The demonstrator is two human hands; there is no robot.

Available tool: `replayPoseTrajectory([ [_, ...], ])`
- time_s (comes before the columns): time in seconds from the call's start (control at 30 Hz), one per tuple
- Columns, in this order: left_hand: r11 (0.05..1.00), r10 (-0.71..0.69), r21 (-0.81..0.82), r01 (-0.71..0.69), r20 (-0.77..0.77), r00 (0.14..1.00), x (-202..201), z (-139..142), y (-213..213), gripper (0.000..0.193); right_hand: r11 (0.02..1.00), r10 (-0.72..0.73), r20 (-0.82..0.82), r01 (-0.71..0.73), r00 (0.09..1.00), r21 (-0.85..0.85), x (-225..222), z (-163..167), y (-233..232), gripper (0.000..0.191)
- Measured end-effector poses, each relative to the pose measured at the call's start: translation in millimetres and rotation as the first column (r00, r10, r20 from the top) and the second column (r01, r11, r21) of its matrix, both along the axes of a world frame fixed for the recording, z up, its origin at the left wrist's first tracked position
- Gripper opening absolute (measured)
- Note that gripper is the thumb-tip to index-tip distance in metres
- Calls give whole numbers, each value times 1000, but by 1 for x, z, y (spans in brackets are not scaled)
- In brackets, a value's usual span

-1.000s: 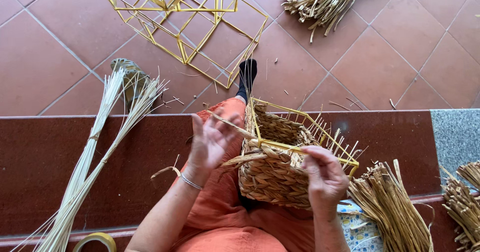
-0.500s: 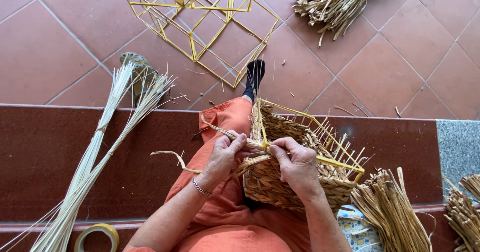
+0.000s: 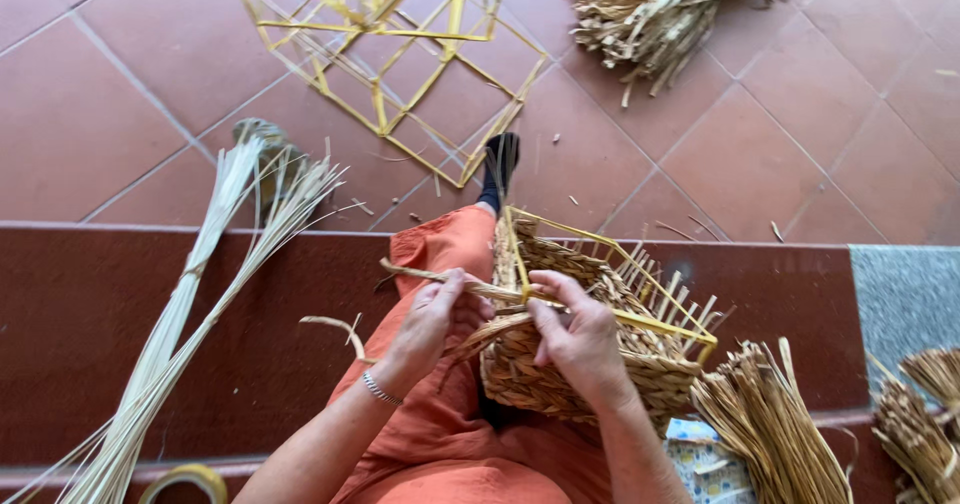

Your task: The person weaves a rectangular basket using dried plant fibers and a yellow wire frame. They interlace the fibers through the frame, trim excess with shears, and continue adding rows to build the basket walls.

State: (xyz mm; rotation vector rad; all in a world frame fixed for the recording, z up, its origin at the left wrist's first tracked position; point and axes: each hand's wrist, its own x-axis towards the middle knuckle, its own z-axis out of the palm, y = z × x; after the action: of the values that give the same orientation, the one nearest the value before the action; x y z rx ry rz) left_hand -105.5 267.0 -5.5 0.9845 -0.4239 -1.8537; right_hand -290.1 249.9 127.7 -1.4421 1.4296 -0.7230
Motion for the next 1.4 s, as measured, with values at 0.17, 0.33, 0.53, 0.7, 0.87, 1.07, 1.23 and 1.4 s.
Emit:
replayPoseTrajectory([
  [0.17, 983, 160, -118, -143, 154, 975, 4, 14, 16, 41, 770, -200, -17, 146, 980, -621, -51, -5, 77, 19],
  [0.33, 950, 292, -137, -281, 69, 954, 20, 8, 27, 32, 504, -760, 143, 713, 634, -488, -196, -58, 144, 12],
  [0.53, 897, 401, -255, -360, 130, 907, 46, -17, 36, 24, 723, -691, -547, 437, 473, -535, -355, -153, 195, 5],
  [0.7, 876, 436, -356, -324, 299, 849, 72, -37, 38, 22, 833, -550, -792, 239, 265, -499, -391, -210, 193, 3],
  [0.87, 873, 442, -424, -241, 480, 757, 86, -41, 44, 28, 885, -460, -880, 144, 121, -443, -398, -221, 180, 10],
  [1.07, 813, 512, -538, -222, 481, 712, 69, -25, 42, 19, 908, -418, -897, 106, 145, -406, -394, -211, 179, 6],
  [1.23, 738, 601, -670, -85, 594, 534, 31, 21, 47, 33, 928, -374, -924, 44, 82, -371, -397, -204, 193, 10],
  [1.4, 773, 559, -631, -64, 629, 541, 4, 52, 53, 24, 898, -440, -889, 63, 124, -436, -405, -206, 198, 11],
])
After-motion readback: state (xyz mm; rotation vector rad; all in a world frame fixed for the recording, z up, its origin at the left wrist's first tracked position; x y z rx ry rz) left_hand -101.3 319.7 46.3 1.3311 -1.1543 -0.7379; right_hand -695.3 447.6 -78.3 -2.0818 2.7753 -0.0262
